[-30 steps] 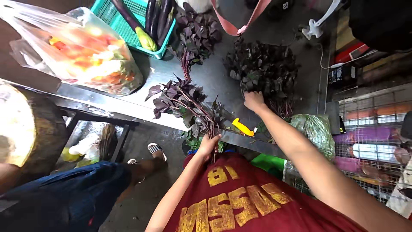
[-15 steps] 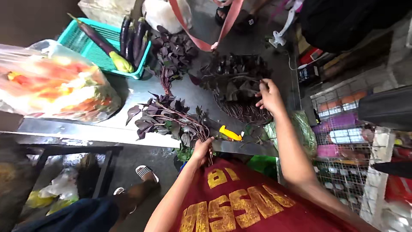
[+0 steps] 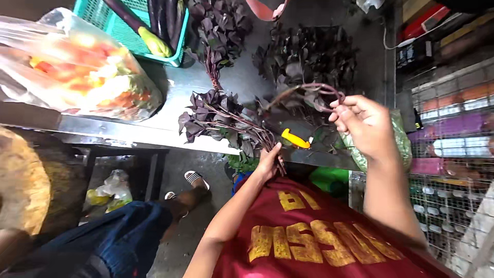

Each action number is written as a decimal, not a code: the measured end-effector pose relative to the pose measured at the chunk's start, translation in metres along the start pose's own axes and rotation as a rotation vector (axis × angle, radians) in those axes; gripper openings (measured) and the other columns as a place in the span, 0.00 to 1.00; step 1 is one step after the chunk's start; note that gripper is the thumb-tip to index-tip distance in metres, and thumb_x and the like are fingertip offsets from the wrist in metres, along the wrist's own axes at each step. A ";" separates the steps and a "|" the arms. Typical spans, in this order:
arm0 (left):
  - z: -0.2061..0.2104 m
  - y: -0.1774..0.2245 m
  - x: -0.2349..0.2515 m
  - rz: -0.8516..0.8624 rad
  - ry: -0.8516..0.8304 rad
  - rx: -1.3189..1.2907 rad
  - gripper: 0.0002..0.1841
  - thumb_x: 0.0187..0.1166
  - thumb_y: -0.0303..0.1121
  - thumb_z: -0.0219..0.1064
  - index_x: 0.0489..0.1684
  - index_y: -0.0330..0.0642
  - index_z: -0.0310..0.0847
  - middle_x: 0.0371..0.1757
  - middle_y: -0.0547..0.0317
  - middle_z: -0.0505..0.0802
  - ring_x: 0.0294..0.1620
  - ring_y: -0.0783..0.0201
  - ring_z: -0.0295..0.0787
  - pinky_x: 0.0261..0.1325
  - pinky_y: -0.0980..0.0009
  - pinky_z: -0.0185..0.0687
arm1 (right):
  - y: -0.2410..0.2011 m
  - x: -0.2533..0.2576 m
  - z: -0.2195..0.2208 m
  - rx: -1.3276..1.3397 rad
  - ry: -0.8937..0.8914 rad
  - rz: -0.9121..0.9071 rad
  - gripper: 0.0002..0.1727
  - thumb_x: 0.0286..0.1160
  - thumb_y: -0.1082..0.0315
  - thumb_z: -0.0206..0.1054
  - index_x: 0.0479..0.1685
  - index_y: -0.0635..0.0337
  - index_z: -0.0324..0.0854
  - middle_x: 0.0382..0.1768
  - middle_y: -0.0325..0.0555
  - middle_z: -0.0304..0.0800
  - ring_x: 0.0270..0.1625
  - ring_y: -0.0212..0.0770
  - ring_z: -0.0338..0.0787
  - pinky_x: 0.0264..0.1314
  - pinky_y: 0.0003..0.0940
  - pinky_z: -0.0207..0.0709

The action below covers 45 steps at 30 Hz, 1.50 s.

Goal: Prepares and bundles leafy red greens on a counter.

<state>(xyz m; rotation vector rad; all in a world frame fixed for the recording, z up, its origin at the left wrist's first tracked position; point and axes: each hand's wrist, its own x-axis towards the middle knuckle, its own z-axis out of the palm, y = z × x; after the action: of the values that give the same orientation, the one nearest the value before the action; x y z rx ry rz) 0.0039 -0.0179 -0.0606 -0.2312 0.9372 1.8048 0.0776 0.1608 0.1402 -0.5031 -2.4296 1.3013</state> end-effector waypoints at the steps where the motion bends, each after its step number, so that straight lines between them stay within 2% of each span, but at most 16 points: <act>1: 0.000 -0.002 0.001 0.014 -0.016 -0.025 0.04 0.87 0.34 0.59 0.52 0.50 0.71 0.25 0.70 0.81 0.22 0.74 0.78 0.29 0.77 0.80 | -0.004 0.006 0.009 0.097 0.035 -0.047 0.10 0.88 0.70 0.56 0.56 0.60 0.80 0.37 0.26 0.88 0.28 0.16 0.80 0.31 0.14 0.77; 4: -0.007 -0.014 0.008 0.032 -0.090 -0.156 0.06 0.87 0.38 0.59 0.51 0.50 0.70 0.27 0.68 0.83 0.23 0.73 0.79 0.28 0.76 0.81 | -0.013 0.026 0.044 0.325 0.118 -0.029 0.09 0.89 0.70 0.54 0.54 0.58 0.80 0.32 0.26 0.85 0.26 0.22 0.84 0.29 0.21 0.84; 8: -0.015 -0.023 0.007 0.019 -0.196 -0.272 0.18 0.87 0.56 0.54 0.52 0.51 0.73 0.32 0.66 0.85 0.26 0.71 0.82 0.31 0.75 0.83 | -0.013 0.030 0.102 0.543 0.051 0.311 0.13 0.92 0.68 0.47 0.53 0.62 0.77 0.34 0.33 0.83 0.26 0.26 0.83 0.31 0.24 0.85; 12: -0.014 -0.012 0.004 0.048 -0.299 -0.321 0.26 0.73 0.73 0.59 0.34 0.61 0.80 0.28 0.72 0.86 0.30 0.74 0.84 0.38 0.73 0.86 | 0.028 -0.005 0.145 0.269 -0.172 0.635 0.20 0.95 0.56 0.48 0.60 0.63 0.79 0.38 0.45 0.88 0.25 0.34 0.85 0.27 0.31 0.82; 14: -0.011 -0.009 0.004 0.054 -0.280 -0.306 0.25 0.76 0.71 0.58 0.27 0.61 0.79 0.20 0.75 0.80 0.23 0.77 0.78 0.34 0.74 0.84 | 0.044 -0.021 0.152 0.051 -0.223 0.642 0.20 0.95 0.59 0.52 0.60 0.68 0.82 0.36 0.52 0.90 0.28 0.41 0.89 0.35 0.40 0.86; 15: -0.009 -0.007 0.004 0.055 -0.246 -0.256 0.25 0.79 0.68 0.57 0.30 0.59 0.79 0.20 0.74 0.80 0.21 0.77 0.78 0.31 0.76 0.82 | 0.046 -0.027 0.152 -0.056 -0.226 0.592 0.19 0.94 0.62 0.53 0.59 0.69 0.83 0.36 0.54 0.91 0.30 0.42 0.90 0.39 0.41 0.88; 18: -0.001 0.003 -0.001 0.031 -0.145 -0.096 0.20 0.83 0.58 0.60 0.54 0.52 0.80 0.39 0.65 0.91 0.39 0.70 0.89 0.43 0.69 0.89 | 0.048 -0.040 0.147 -0.270 -0.198 0.335 0.14 0.86 0.70 0.60 0.54 0.73 0.87 0.49 0.62 0.92 0.51 0.53 0.93 0.61 0.53 0.85; 20: 0.013 0.014 -0.003 0.031 -0.046 -0.021 0.15 0.88 0.50 0.57 0.54 0.51 0.78 0.39 0.63 0.91 0.38 0.68 0.90 0.42 0.67 0.89 | 0.051 -0.044 0.147 -0.308 -0.175 0.231 0.12 0.80 0.71 0.65 0.50 0.73 0.88 0.54 0.64 0.88 0.58 0.58 0.89 0.66 0.56 0.82; 23: 0.023 0.029 -0.006 0.098 0.030 0.100 0.16 0.89 0.50 0.57 0.55 0.49 0.79 0.38 0.63 0.91 0.38 0.69 0.89 0.44 0.67 0.88 | 0.050 -0.048 0.151 -0.326 -0.126 0.201 0.18 0.74 0.70 0.69 0.59 0.70 0.86 0.65 0.64 0.84 0.68 0.59 0.85 0.71 0.56 0.80; 26: 0.034 0.047 -0.008 0.262 0.040 0.190 0.11 0.90 0.43 0.57 0.51 0.48 0.80 0.32 0.65 0.90 0.32 0.71 0.88 0.39 0.70 0.87 | 0.043 -0.040 0.147 -0.304 -0.054 0.137 0.18 0.66 0.72 0.73 0.56 0.69 0.86 0.63 0.64 0.82 0.63 0.59 0.85 0.65 0.55 0.81; 30: 0.043 0.081 -0.021 0.482 0.044 0.399 0.10 0.91 0.37 0.57 0.53 0.43 0.80 0.34 0.63 0.90 0.34 0.70 0.88 0.43 0.67 0.88 | 0.039 -0.027 0.146 -0.112 0.026 -0.016 0.25 0.58 0.71 0.79 0.58 0.70 0.80 0.62 0.65 0.84 0.62 0.57 0.88 0.64 0.51 0.85; 33: 0.048 0.104 -0.032 0.546 0.139 0.501 0.11 0.88 0.34 0.61 0.53 0.36 0.81 0.34 0.58 0.92 0.35 0.68 0.90 0.46 0.65 0.89 | 0.039 -0.018 0.156 -0.041 0.088 -0.137 0.24 0.57 0.66 0.81 0.53 0.71 0.85 0.61 0.63 0.86 0.59 0.51 0.90 0.60 0.44 0.88; 36: 0.050 0.114 -0.037 0.514 0.218 0.533 0.11 0.86 0.33 0.64 0.51 0.32 0.81 0.32 0.56 0.91 0.33 0.67 0.90 0.45 0.65 0.89 | 0.036 -0.018 0.169 -0.057 0.115 -0.177 0.20 0.56 0.65 0.81 0.46 0.70 0.88 0.61 0.62 0.88 0.57 0.50 0.92 0.60 0.43 0.88; 38: 0.045 0.113 -0.035 0.454 0.237 0.553 0.14 0.85 0.34 0.66 0.58 0.33 0.78 0.36 0.55 0.91 0.35 0.66 0.90 0.45 0.65 0.89 | 0.038 -0.020 0.171 -0.075 0.071 -0.143 0.21 0.59 0.65 0.80 0.50 0.71 0.89 0.61 0.63 0.89 0.58 0.52 0.93 0.62 0.47 0.88; 41: 0.035 0.094 -0.024 0.351 0.217 0.509 0.16 0.82 0.36 0.70 0.61 0.37 0.77 0.37 0.56 0.91 0.34 0.66 0.89 0.42 0.65 0.89 | 0.040 -0.025 0.164 -0.145 -0.037 -0.007 0.21 0.63 0.64 0.79 0.52 0.70 0.88 0.54 0.61 0.91 0.55 0.55 0.93 0.61 0.54 0.87; 45: 0.023 0.058 -0.003 0.149 0.138 0.295 0.20 0.86 0.41 0.65 0.69 0.42 0.72 0.44 0.57 0.91 0.41 0.65 0.89 0.49 0.63 0.88 | 0.043 -0.023 0.148 -0.242 -0.151 0.259 0.15 0.73 0.66 0.70 0.50 0.70 0.88 0.51 0.62 0.92 0.57 0.60 0.92 0.62 0.61 0.83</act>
<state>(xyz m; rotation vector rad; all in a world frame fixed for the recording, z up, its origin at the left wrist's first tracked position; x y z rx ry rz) -0.0384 -0.0131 -0.0154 -0.1026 1.3334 1.7741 0.0375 0.0653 0.0236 -0.8354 -2.7396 1.1822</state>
